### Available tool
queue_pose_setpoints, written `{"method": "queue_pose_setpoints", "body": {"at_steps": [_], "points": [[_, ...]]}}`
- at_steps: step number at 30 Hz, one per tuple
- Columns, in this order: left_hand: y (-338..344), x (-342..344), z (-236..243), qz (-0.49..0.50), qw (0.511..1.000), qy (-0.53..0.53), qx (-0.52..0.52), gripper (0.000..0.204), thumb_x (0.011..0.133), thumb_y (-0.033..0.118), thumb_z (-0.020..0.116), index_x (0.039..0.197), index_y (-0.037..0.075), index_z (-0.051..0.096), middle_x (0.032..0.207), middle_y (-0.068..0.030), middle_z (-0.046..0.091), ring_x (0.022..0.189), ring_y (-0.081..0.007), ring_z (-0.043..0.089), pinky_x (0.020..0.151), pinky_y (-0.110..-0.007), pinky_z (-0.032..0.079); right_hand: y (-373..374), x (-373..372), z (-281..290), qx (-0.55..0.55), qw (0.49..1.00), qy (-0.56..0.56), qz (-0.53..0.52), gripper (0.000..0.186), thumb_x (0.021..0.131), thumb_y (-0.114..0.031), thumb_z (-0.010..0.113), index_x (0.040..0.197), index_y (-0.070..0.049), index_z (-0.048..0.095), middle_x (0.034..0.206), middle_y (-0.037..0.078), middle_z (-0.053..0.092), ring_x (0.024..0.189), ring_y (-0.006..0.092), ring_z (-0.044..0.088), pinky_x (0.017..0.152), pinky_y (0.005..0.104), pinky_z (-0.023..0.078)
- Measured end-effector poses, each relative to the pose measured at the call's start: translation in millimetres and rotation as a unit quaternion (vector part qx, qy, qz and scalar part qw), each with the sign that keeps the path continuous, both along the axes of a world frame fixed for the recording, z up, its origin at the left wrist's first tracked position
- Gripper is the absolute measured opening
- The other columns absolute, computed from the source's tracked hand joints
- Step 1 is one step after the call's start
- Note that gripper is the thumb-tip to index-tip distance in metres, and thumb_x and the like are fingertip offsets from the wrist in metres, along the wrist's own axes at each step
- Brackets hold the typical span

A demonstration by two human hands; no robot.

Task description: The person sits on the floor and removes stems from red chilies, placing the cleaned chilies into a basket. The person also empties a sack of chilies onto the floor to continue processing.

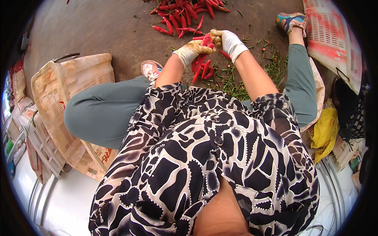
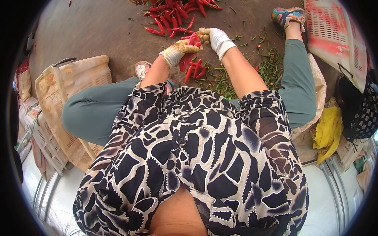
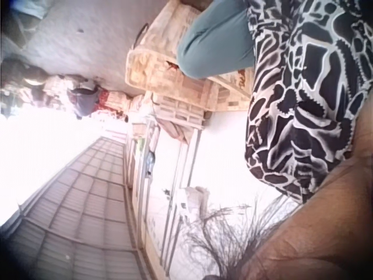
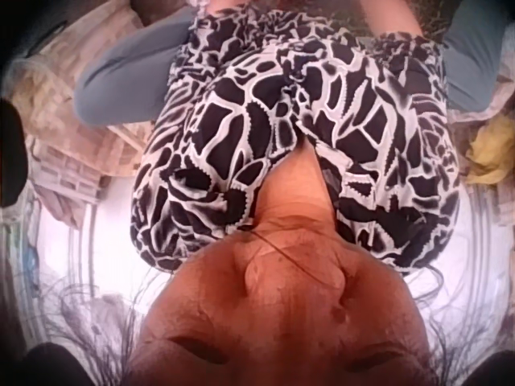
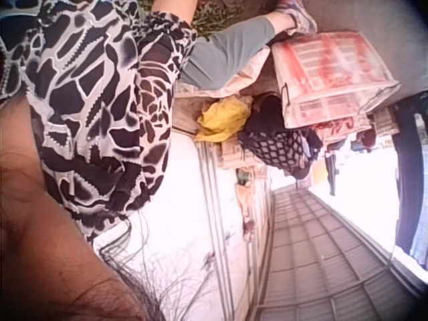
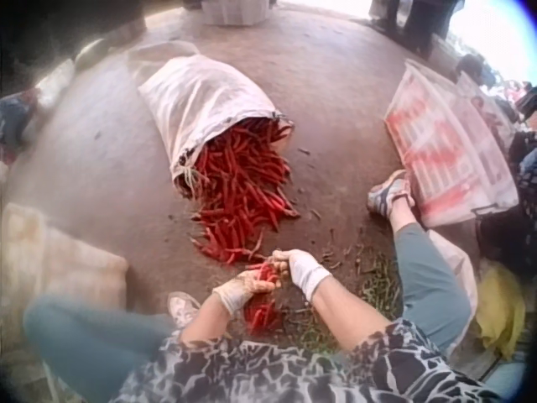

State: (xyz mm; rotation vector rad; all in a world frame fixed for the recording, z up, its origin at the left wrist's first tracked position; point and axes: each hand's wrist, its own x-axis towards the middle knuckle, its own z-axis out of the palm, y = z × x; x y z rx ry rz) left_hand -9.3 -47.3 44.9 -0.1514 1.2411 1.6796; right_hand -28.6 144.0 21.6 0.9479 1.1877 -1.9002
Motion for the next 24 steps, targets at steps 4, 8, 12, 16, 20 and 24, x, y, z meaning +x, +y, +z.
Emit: {"method": "queue_pose_setpoints", "body": {"at_steps": [4, 8, 12, 16, 20, 24], "points": [[-3.6, 1.2, -11.4, 0.076, 0.982, -0.116, 0.132, 0.016, 0.080, 0.016, 0.067, 0.090, 0.007, 0.061, 0.080, -0.0036, 0.060, 0.078, -0.0183, 0.058, 0.069, -0.028, 0.047, 25.2, 11.6, -0.1, 0.368, 0.847, 0.080, 0.374, 0.020, 0.087, -0.024, 0.060, 0.098, -0.007, 0.066, 0.083, 0.006, 0.067, 0.072, 0.0196, 0.064, 0.065, 0.0326, 0.050], [-23.2, 1.4, -34.7, 0.259, 0.938, -0.208, 0.103, 0.016, 0.083, 0.021, 0.067, 0.085, 0.009, 0.057, 0.077, -0.0071, 0.059, 0.070, -0.0236, 0.058, 0.057, -0.031, 0.046, -9.9, -3.5, 2.8, 0.586, 0.526, 0.388, 0.478, 0.029, 0.074, -0.011, 0.064, 0.104, -0.013, 0.065, 0.101, 0.010, 0.063, 0.096, 0.0298, 0.061, 0.082, 0.0382, 0.049], [-40.8, -1.7, -38.0, 0.282, 0.946, -0.149, 0.060, 0.017, 0.085, 0.017, 0.064, 0.099, 0.008, 0.060, 0.089, -0.0095, 0.065, 0.062, -0.0159, 0.053, 0.050, -0.026, 0.042, -55.0, -38.9, -5.1, 0.547, 0.377, 0.516, 0.541, 0.032, 0.074, -0.005, 0.061, 0.106, -0.012, 0.062, 0.096, 0.009, 0.063, 0.093, 0.0273, 0.062, 0.078, 0.0376, 0.051], [-35.3, -17.6, -15.7, 0.236, 0.967, 0.022, -0.098, 0.026, 0.084, 0.015, 0.065, 0.109, 0.009, 0.065, 0.095, -0.0042, 0.070, 0.055, -0.0069, 0.051, 0.049, -0.019, 0.040, -35.0, -46.9, -1.2, 0.524, 0.402, 0.521, 0.541, 0.022, 0.075, -0.010, 0.063, 0.096, -0.013, 0.067, 0.092, 0.010, 0.064, 0.088, 0.0286, 0.063, 0.076, 0.0395, 0.051], [-6.3, -29.4, 13.3, 0.176, 0.971, 0.125, -0.106, 0.028, 0.082, 0.023, 0.070, 0.106, 0.010, 0.067, 0.068, 0.0027, 0.057, 0.059, -0.0067, 0.051, 0.053, -0.021, 0.038, -2.7, -31.9, 28.8, 0.223, 0.892, 0.328, 0.217, 0.017, 0.085, -0.020, 0.066, 0.096, -0.007, 0.068, 0.081, 0.003, 0.068, 0.071, 0.0097, 0.060, 0.071, 0.0267, 0.050], [28.2, -17.9, 30.4, 0.022, 0.994, 0.088, -0.066, 0.027, 0.075, 0.031, 0.073, 0.089, 0.009, 0.064, 0.066, 0.0018, 0.054, 0.056, -0.0084, 0.049, 0.050, -0.023, 0.037, 9.9, 1.7, 53.6, 0.223, 0.903, 0.334, 0.151, 0.018, 0.082, -0.024, 0.070, 0.088, -0.007, 0.069, 0.074, -0.002, 0.065, 0.064, 0.0083, 0.056, 0.061, 0.0259, 0.047]]}}
